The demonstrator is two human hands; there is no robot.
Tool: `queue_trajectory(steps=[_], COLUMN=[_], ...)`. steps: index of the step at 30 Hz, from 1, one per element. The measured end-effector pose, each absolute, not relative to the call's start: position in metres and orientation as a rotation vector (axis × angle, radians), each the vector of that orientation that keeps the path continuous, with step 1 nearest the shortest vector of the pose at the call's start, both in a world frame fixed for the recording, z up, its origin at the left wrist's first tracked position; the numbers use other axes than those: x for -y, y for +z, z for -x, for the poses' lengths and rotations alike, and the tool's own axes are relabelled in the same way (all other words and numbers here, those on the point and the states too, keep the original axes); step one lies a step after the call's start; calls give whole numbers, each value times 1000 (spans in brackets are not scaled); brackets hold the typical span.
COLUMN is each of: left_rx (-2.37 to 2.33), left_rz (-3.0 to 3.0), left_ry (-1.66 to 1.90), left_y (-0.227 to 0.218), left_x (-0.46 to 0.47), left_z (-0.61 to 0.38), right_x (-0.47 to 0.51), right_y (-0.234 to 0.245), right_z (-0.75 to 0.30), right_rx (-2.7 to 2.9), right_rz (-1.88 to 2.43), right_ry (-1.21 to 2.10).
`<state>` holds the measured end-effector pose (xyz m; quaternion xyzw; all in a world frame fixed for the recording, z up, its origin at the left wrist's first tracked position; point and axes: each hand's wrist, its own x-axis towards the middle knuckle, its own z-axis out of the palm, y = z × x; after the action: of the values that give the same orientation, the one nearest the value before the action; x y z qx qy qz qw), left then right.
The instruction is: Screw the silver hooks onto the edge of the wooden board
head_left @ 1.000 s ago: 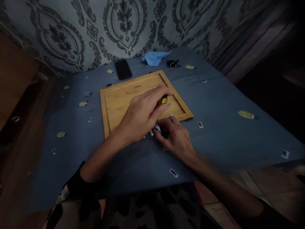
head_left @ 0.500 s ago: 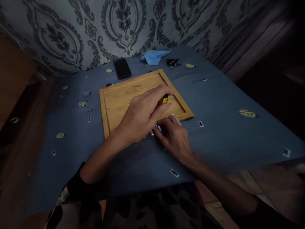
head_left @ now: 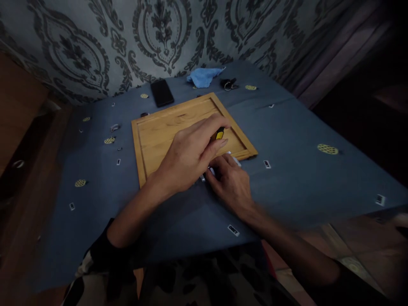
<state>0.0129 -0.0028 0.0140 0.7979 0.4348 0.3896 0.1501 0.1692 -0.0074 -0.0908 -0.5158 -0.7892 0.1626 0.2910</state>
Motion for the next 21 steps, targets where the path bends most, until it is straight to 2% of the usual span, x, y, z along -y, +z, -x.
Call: queue_trajectory(steps=[21], left_rx=[-1207], left_rz=[-2440], left_ry=[1076], left_y=[18], left_x=[5], left_z=[-11], right_x=[8], right_y=[-92], right_z=[-168], right_rx=[2057], right_rz=[1354], right_ry=[506])
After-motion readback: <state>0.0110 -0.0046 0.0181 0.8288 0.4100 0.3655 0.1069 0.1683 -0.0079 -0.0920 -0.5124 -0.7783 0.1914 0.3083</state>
